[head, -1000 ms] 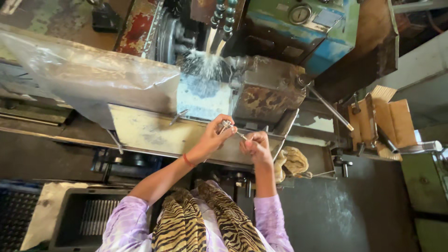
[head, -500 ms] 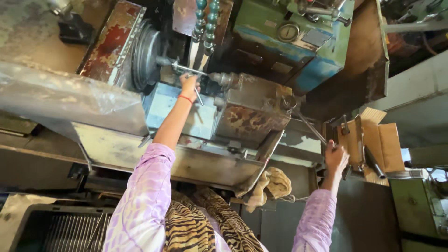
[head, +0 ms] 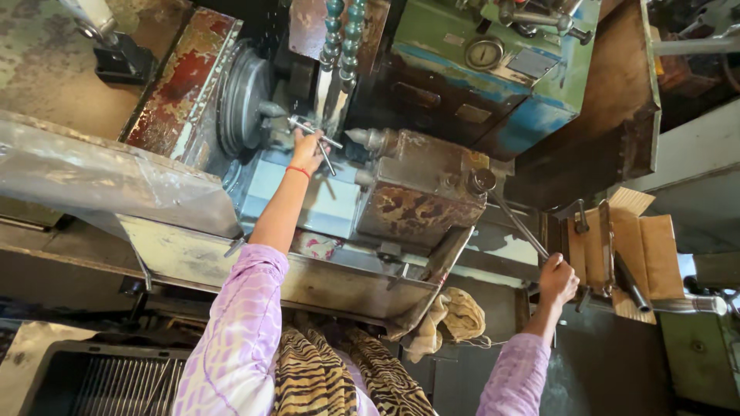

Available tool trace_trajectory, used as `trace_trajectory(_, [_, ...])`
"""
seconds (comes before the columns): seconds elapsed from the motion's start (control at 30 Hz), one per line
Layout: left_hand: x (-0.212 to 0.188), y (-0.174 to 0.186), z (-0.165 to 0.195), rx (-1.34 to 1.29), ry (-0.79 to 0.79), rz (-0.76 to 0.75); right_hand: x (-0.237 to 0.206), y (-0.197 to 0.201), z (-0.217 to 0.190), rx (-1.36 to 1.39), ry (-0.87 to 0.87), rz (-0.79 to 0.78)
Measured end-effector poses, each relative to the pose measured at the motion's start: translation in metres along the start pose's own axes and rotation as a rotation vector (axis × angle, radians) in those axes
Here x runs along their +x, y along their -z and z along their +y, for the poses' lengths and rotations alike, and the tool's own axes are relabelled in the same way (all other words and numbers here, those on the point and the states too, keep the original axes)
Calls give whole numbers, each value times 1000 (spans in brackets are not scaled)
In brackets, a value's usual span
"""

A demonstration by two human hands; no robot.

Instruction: The person repeatedly picks metal rods from a green crate, inserts them into a grinding machine, and operates a lever to process them. After each cycle, the person removes the rod and places it into a gray tray. The process is repeated continuously throughout the clip.

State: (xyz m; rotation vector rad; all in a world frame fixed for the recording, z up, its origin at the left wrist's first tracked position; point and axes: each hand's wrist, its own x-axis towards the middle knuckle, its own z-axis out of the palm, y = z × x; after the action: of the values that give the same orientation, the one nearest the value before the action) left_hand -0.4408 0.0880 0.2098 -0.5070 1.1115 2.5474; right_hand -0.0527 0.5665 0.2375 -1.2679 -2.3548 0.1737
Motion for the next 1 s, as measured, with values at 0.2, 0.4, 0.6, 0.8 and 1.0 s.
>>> trace_trajectory(0.2, [11, -13, -11, 57, -142, -122, 11, -9, -4, -11, 43, 160])
trace_trajectory(0.4, [13, -19, -15, 8, -184, -140, 10, -15, -2, -51, 81, 186])
trace_trajectory(0.6, [16, -7, -10, -53, -62, -95, 13, -18, -2, -59, 98, 199])
trace_trajectory(0.8, [21, -5, -8, -69, -153, 16, 14, -17, -1, -42, 96, 189])
trace_trajectory(1.0, [20, -4, -7, -234, -264, 50, 13, -14, -2, -22, 77, 123])
